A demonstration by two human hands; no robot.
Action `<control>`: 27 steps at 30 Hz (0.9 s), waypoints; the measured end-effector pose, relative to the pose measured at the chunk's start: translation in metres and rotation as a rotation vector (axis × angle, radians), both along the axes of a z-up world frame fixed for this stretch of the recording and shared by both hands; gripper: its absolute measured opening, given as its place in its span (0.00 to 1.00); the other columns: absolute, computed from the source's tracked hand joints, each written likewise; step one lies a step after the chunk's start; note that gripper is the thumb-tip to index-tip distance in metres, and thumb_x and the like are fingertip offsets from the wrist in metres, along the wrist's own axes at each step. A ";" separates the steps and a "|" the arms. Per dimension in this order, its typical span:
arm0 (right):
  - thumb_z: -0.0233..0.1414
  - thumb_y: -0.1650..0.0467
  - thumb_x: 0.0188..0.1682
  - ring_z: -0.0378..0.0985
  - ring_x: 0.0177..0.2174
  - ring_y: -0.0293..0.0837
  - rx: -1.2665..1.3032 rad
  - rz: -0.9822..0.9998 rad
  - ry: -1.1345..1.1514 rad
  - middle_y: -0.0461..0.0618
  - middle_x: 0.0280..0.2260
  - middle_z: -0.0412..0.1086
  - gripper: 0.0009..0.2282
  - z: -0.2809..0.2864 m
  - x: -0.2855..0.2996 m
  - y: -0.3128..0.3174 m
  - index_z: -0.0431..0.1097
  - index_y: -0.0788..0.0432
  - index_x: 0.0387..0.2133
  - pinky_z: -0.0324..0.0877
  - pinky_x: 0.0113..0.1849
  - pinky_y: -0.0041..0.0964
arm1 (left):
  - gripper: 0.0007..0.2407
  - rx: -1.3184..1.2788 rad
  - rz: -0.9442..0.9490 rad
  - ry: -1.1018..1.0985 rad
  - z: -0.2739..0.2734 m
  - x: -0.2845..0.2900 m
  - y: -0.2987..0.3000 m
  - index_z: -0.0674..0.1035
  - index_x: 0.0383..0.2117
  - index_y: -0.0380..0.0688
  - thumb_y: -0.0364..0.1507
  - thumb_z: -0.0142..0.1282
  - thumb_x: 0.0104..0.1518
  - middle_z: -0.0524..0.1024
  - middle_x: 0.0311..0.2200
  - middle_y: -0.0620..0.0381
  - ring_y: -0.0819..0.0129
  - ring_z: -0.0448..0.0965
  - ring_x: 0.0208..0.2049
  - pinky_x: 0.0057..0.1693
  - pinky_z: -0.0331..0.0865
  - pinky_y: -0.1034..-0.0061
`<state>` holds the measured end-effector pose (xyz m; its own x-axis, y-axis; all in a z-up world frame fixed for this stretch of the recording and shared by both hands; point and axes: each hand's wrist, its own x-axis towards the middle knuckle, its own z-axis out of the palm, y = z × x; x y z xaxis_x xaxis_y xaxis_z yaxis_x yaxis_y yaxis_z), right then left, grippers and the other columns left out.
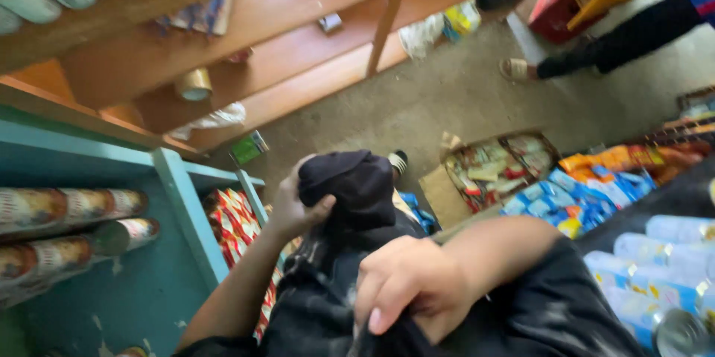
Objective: Cleaning dusty cans with a black cloth in a grocery store.
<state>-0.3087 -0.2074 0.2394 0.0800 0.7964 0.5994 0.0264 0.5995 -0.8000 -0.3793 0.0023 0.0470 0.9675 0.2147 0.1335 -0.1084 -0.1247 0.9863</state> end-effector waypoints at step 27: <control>0.57 0.79 0.55 0.74 0.27 0.47 -0.113 0.142 -0.089 0.52 0.32 0.72 0.03 -0.254 -0.159 -0.146 0.69 0.63 0.36 0.73 0.31 0.35 | 0.34 -0.004 0.196 0.209 0.008 -0.018 -0.007 0.74 0.59 0.48 0.42 0.71 0.42 0.82 0.41 0.44 0.54 0.82 0.45 0.50 0.75 0.58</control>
<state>-0.4681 -0.3538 -0.0141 -0.0872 0.8586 0.5052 0.0214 0.5086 -0.8607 -0.3978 -0.0048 0.0546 0.9140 0.4002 -0.0661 0.1233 -0.1190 0.9852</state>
